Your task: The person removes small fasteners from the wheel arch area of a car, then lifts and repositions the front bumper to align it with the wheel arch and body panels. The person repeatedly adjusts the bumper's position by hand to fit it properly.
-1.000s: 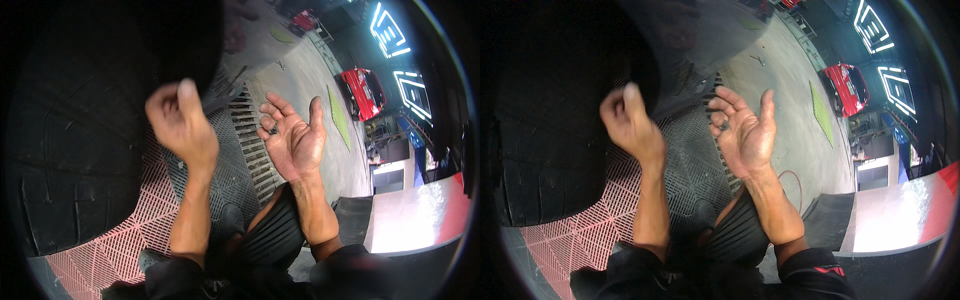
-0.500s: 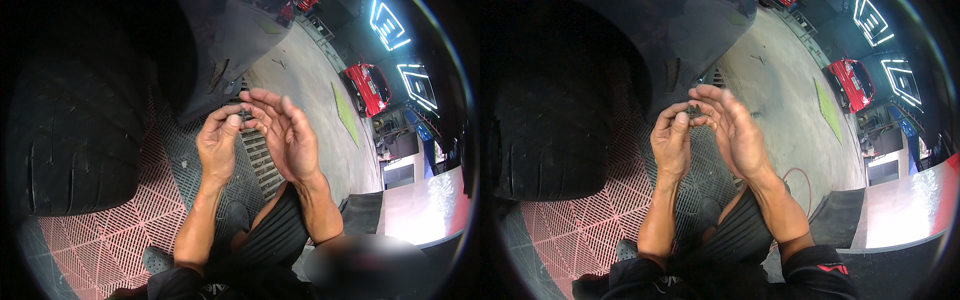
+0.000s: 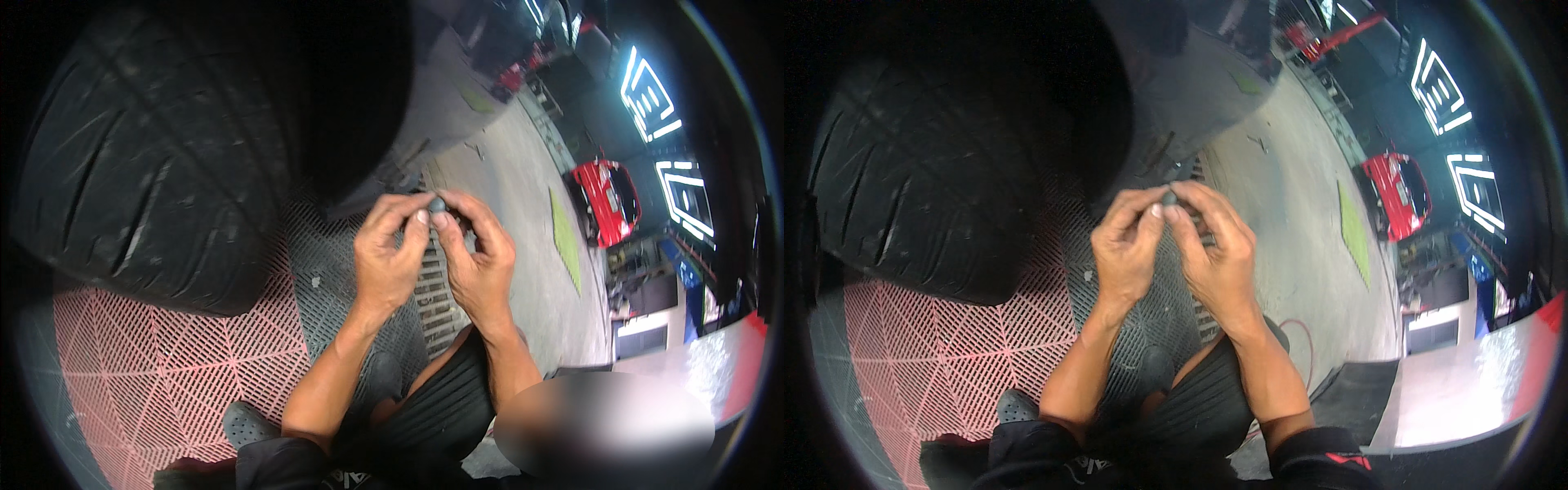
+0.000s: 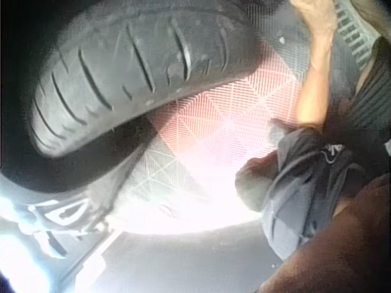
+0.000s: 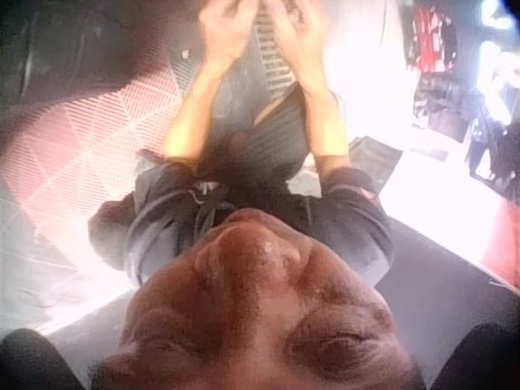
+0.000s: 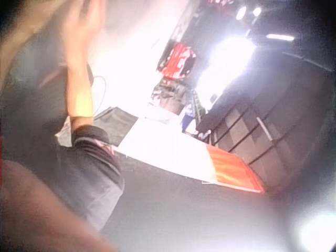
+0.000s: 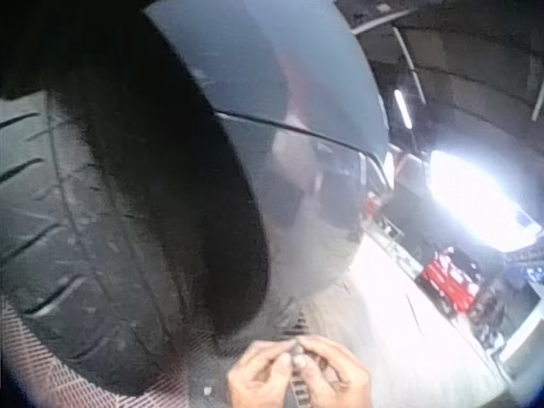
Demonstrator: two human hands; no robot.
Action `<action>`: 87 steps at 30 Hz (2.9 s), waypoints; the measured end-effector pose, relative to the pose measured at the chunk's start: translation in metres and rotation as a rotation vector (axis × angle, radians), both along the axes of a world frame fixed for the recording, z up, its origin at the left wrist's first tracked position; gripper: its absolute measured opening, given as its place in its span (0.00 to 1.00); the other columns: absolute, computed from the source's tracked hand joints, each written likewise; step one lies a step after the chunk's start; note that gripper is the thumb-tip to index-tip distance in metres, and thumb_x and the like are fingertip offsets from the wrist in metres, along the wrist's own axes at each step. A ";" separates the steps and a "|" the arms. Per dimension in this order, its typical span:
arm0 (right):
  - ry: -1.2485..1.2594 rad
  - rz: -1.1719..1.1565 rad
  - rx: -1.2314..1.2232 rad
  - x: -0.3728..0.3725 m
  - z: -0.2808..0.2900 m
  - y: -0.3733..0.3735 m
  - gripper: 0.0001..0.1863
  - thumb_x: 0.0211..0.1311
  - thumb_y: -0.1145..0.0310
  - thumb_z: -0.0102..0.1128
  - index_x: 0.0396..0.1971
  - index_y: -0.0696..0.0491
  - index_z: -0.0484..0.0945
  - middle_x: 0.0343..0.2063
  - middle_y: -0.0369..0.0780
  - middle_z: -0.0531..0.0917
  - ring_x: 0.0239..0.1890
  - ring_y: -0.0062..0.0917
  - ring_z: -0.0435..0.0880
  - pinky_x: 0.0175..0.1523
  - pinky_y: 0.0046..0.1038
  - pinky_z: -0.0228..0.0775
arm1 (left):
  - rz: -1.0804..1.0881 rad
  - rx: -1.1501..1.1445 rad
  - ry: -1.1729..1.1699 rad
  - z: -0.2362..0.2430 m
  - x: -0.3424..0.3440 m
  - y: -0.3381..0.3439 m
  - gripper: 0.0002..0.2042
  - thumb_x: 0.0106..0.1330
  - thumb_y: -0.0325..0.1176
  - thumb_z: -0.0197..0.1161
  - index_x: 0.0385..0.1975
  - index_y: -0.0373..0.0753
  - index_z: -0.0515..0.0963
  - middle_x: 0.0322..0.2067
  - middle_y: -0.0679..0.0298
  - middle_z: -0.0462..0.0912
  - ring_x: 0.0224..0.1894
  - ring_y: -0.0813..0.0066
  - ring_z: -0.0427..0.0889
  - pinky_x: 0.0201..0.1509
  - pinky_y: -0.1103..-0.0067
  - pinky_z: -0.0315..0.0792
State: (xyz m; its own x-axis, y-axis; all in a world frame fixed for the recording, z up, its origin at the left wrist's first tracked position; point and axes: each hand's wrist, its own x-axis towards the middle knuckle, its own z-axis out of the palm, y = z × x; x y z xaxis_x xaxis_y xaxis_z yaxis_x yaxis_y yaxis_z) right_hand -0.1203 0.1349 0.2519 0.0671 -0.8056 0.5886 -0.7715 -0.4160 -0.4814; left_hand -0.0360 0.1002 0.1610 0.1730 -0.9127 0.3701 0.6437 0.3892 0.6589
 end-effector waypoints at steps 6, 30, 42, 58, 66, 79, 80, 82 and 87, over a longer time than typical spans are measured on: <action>0.337 0.061 -0.115 0.004 -0.003 -0.015 0.16 0.61 0.84 0.69 0.49 0.59 0.85 0.46 0.48 0.88 0.46 0.37 0.89 0.50 0.35 0.83 | -0.130 0.044 0.099 -0.002 0.017 -0.012 0.13 0.74 0.28 0.66 0.52 0.28 0.84 0.39 0.61 0.87 0.38 0.79 0.83 0.44 0.82 0.78; -0.123 0.043 0.022 0.016 -0.013 -0.032 0.15 0.73 0.78 0.62 0.57 0.63 0.80 0.55 0.46 0.83 0.45 0.24 0.84 0.53 0.27 0.78 | -0.042 -0.068 0.429 0.056 0.072 -0.080 0.09 0.71 0.24 0.68 0.46 0.33 0.77 0.37 0.69 0.79 0.36 0.87 0.76 0.40 0.85 0.73; -0.104 0.016 0.094 0.010 -0.018 -0.032 0.14 0.71 0.76 0.66 0.53 0.63 0.83 0.51 0.44 0.85 0.49 0.23 0.83 0.53 0.24 0.77 | 0.144 -0.168 0.355 0.085 0.067 -0.105 0.11 0.73 0.30 0.68 0.51 0.35 0.82 0.34 0.72 0.82 0.34 0.88 0.74 0.39 0.86 0.71; -0.104 0.010 0.065 0.010 -0.015 -0.015 0.13 0.68 0.77 0.69 0.51 0.61 0.85 0.50 0.45 0.86 0.47 0.25 0.84 0.52 0.26 0.78 | 0.341 -0.270 0.191 0.095 0.069 -0.114 0.07 0.75 0.30 0.65 0.46 0.35 0.80 0.30 0.68 0.82 0.29 0.85 0.76 0.35 0.81 0.72; -0.015 0.026 0.027 0.007 -0.011 -0.008 0.13 0.69 0.77 0.69 0.51 0.62 0.85 0.49 0.45 0.86 0.46 0.24 0.84 0.50 0.25 0.78 | 0.035 -0.199 0.354 0.103 0.083 -0.107 0.06 0.75 0.28 0.65 0.45 0.34 0.79 0.34 0.67 0.83 0.36 0.83 0.79 0.42 0.82 0.75; 0.021 0.087 0.061 -0.009 0.002 0.006 0.13 0.67 0.77 0.71 0.50 0.62 0.86 0.49 0.46 0.86 0.44 0.24 0.84 0.48 0.25 0.77 | -0.318 -0.113 0.303 0.080 0.090 -0.130 0.14 0.71 0.34 0.72 0.53 0.45 0.80 0.37 0.76 0.82 0.32 0.88 0.74 0.33 0.86 0.67; 0.022 0.089 0.070 -0.012 0.004 0.007 0.13 0.67 0.77 0.71 0.50 0.62 0.86 0.49 0.46 0.86 0.43 0.23 0.84 0.48 0.25 0.77 | -0.336 -0.111 0.281 0.081 0.091 -0.133 0.14 0.70 0.34 0.72 0.53 0.45 0.79 0.37 0.77 0.82 0.32 0.89 0.74 0.33 0.86 0.67; 0.032 0.068 0.069 -0.019 0.005 0.011 0.13 0.66 0.78 0.71 0.49 0.62 0.86 0.47 0.45 0.87 0.40 0.22 0.84 0.46 0.25 0.77 | -0.279 -0.051 0.237 0.083 0.093 -0.131 0.14 0.71 0.34 0.70 0.54 0.44 0.80 0.36 0.75 0.82 0.31 0.88 0.73 0.32 0.86 0.67; 0.182 -0.040 0.023 -0.042 0.006 0.016 0.11 0.65 0.77 0.72 0.46 0.62 0.87 0.44 0.44 0.88 0.40 0.22 0.84 0.45 0.24 0.77 | -0.221 -0.151 0.143 0.080 0.087 -0.143 0.16 0.72 0.36 0.68 0.56 0.38 0.80 0.33 0.72 0.80 0.31 0.84 0.75 0.34 0.82 0.70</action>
